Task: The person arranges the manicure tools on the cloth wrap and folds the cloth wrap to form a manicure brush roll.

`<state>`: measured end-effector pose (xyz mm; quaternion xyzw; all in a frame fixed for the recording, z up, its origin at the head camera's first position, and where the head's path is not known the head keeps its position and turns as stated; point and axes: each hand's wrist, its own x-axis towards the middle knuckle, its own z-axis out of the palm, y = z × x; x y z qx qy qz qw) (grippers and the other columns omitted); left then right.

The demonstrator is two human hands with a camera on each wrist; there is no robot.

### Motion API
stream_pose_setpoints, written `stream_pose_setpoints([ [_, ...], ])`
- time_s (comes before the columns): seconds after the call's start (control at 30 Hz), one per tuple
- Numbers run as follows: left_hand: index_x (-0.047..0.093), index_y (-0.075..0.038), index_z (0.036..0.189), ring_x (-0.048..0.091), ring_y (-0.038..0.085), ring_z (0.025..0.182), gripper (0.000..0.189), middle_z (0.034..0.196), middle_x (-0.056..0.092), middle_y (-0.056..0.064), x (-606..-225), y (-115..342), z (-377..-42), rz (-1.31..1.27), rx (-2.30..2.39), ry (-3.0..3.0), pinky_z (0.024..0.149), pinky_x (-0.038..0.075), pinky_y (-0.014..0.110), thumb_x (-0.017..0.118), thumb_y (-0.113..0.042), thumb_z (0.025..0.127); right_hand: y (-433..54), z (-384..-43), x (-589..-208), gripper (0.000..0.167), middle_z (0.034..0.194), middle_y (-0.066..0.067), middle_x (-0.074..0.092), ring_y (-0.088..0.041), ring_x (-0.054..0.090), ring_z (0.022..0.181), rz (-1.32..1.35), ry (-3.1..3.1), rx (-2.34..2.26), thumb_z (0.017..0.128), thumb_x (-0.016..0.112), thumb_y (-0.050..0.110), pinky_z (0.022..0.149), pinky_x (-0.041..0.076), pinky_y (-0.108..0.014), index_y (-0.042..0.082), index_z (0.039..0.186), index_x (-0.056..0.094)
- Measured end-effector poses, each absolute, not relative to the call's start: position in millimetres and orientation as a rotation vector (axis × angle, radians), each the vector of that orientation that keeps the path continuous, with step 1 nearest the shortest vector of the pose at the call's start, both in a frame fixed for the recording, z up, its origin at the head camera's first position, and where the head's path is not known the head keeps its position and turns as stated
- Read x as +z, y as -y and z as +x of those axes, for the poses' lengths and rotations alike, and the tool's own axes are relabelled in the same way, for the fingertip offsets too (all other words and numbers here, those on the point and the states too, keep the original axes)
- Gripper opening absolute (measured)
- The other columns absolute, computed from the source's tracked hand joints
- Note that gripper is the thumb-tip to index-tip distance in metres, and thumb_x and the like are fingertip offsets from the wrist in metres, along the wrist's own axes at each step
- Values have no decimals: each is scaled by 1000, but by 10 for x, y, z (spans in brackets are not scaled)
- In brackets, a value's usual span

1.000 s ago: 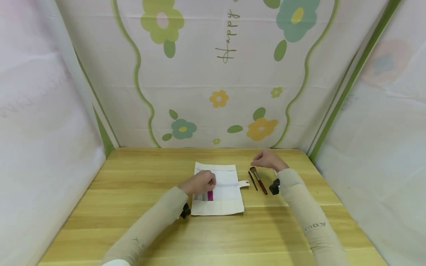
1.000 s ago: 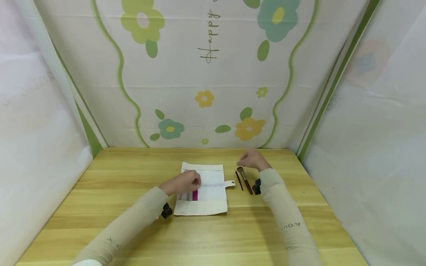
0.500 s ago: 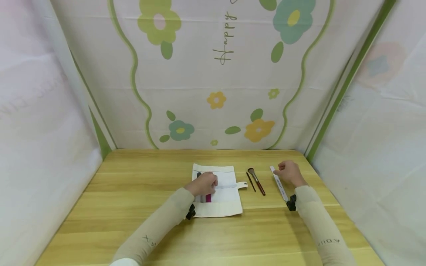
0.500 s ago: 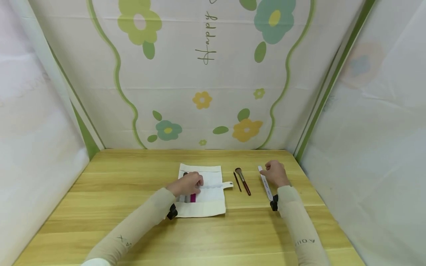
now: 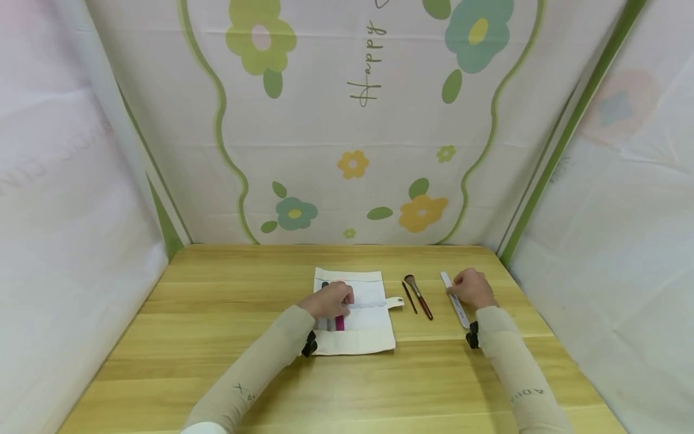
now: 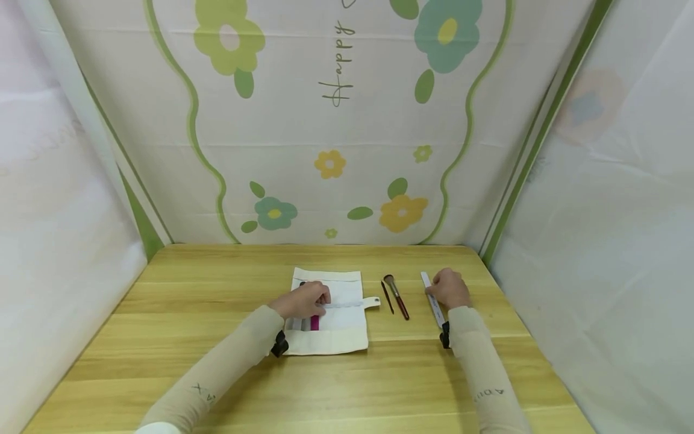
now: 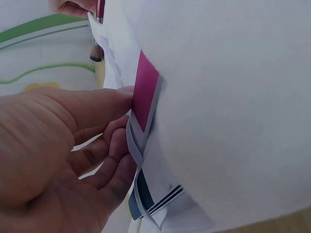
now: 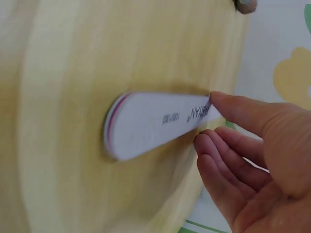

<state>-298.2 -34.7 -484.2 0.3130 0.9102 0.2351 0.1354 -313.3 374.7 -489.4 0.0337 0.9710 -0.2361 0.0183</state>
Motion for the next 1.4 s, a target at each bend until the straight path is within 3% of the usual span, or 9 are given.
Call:
stream_pose_setpoints([
  [0.1,71,-4,109,58,16,97,13,108,70,6,-4850,344,-2982,886,681,-2629,98,55,38,75,-5,97,-3713,-3152,-4867,27,60,0,55,-14,45,55,132,-2998,-704,92,78,19,53,37,-29,6,70,69],
  [0.23,71,-4,108,57,15,96,13,107,70,6,-4847,338,-2975,885,666,-2639,97,55,37,76,-6,96,-3688,-3166,-4821,20,77,-10,74,-19,60,63,187,-2966,-684,91,80,19,57,48,-31,0,84,80],
  [0.4,72,-5,102,56,13,90,4,99,70,4,-4841,324,-2971,922,663,-2661,90,55,33,71,-3,99,-3701,-3174,-4772,24,93,-19,78,-24,68,73,223,-2931,-731,91,81,20,62,54,-34,-3,95,81],
  [0.53,71,-3,97,55,12,82,9,91,68,3,-4845,317,-2960,957,700,-2673,81,53,30,64,-1,102,-3705,-3175,-4732,24,91,-14,78,-22,63,72,208,-2909,-731,93,80,24,62,50,-32,0,96,82],
  [0.7,68,-3,92,53,11,75,14,85,63,2,-4838,333,-2966,928,738,-2686,72,48,26,61,-1,103,-3649,-3192,-4665,24,81,-9,77,-17,55,64,93,-2904,-742,95,77,25,62,44,-31,4,85,80],
  [0.8,65,-5,90,52,12,74,15,84,61,1,-4819,340,-2979,899,734,-2681,70,45,25,60,-2,104,-3587,-3200,-4622,24,83,-10,78,-18,57,65,33,-2897,-784,96,76,25,63,45,-30,4,84,80],
  [1.0,62,-8,90,51,12,70,18,82,57,1,-4793,355,-3012,796,743,-2641,68,43,25,56,-6,107,-3392,-3253,-4505,23,95,-13,79,-35,75,91,-5,-2849,-924,100,74,23,76,61,-40,1,104,79],
  [1.13,61,-8,91,52,13,72,17,82,57,1,-4800,366,-3029,759,774,-2611,71,44,26,54,-6,107,-3224,-3322,-4457,25,100,-13,79,-40,76,103,-4,-2795,-1075,100,74,21,92,62,-49,-1,111,77],
  [1.4,63,-9,93,55,15,78,17,86,60,1,-4766,367,-3037,717,796,-2593,76,47,29,55,-8,107,-2774,-3389,-4280,22,104,-15,78,-33,76,98,-72,-2724,-1249,99,76,19,84,64,-38,0,109,77],
])
